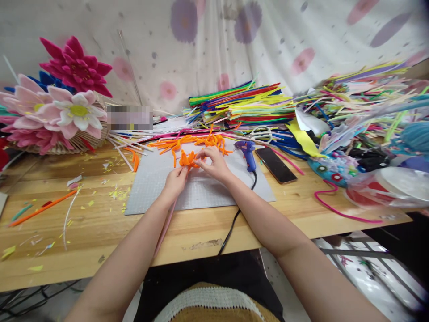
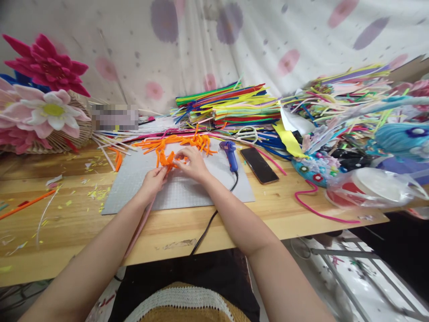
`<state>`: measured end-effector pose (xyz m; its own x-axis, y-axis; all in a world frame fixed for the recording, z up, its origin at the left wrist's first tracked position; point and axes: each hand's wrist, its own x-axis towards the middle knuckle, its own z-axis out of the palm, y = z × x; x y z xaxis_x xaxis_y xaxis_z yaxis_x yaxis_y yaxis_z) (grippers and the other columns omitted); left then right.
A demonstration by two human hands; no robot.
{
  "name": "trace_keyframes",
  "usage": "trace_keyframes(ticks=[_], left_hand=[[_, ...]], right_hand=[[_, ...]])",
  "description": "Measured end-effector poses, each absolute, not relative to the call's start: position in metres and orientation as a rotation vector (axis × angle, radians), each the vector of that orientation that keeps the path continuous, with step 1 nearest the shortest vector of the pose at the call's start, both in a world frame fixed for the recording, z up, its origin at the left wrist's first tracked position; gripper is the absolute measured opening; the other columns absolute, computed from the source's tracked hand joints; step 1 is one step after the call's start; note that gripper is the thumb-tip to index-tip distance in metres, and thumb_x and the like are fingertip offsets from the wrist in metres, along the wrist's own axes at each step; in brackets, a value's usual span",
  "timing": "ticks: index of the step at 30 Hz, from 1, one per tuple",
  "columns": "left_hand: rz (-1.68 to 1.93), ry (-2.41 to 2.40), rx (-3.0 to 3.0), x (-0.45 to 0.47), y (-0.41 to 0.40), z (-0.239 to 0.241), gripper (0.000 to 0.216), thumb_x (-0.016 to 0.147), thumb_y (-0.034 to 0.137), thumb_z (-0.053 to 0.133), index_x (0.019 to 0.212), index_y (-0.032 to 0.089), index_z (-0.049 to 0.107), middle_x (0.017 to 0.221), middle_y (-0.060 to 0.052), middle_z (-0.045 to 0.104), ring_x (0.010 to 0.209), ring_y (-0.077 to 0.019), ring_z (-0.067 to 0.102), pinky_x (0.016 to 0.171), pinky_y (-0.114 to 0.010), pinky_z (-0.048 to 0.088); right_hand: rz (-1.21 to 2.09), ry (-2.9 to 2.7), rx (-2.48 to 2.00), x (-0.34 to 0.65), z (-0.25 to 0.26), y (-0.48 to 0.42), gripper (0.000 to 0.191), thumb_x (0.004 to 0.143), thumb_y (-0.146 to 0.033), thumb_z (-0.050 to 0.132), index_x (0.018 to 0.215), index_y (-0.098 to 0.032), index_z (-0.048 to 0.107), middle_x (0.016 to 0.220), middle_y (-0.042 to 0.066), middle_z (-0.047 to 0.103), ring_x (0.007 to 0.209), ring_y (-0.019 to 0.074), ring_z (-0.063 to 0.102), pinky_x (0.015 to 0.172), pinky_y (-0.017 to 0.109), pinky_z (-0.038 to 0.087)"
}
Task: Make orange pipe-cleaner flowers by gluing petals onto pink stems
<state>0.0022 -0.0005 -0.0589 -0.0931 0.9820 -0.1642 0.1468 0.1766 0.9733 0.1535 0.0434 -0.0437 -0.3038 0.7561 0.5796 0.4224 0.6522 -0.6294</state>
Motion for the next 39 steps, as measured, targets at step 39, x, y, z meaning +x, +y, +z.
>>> trace_keyframes(ticks=[39], left_hand=[[1.055,1.083,0.864,0.000,-0.006,-0.041,0.028,0.067,0.036,0.068,0.071,0.009,0.063,0.066,-0.002,0.055,0.040,-0.0006,0.036,0.031,-0.014,0.016]], right_hand=[[0.391,-1.937,-0.945,0.143,-0.057,0.042,0.048,0.078,-0.037,0.057,0.123,-0.021,0.047,0.119,0.011,0.051,0.113,0.0250,0.045,0.098,0.044,0.034]])
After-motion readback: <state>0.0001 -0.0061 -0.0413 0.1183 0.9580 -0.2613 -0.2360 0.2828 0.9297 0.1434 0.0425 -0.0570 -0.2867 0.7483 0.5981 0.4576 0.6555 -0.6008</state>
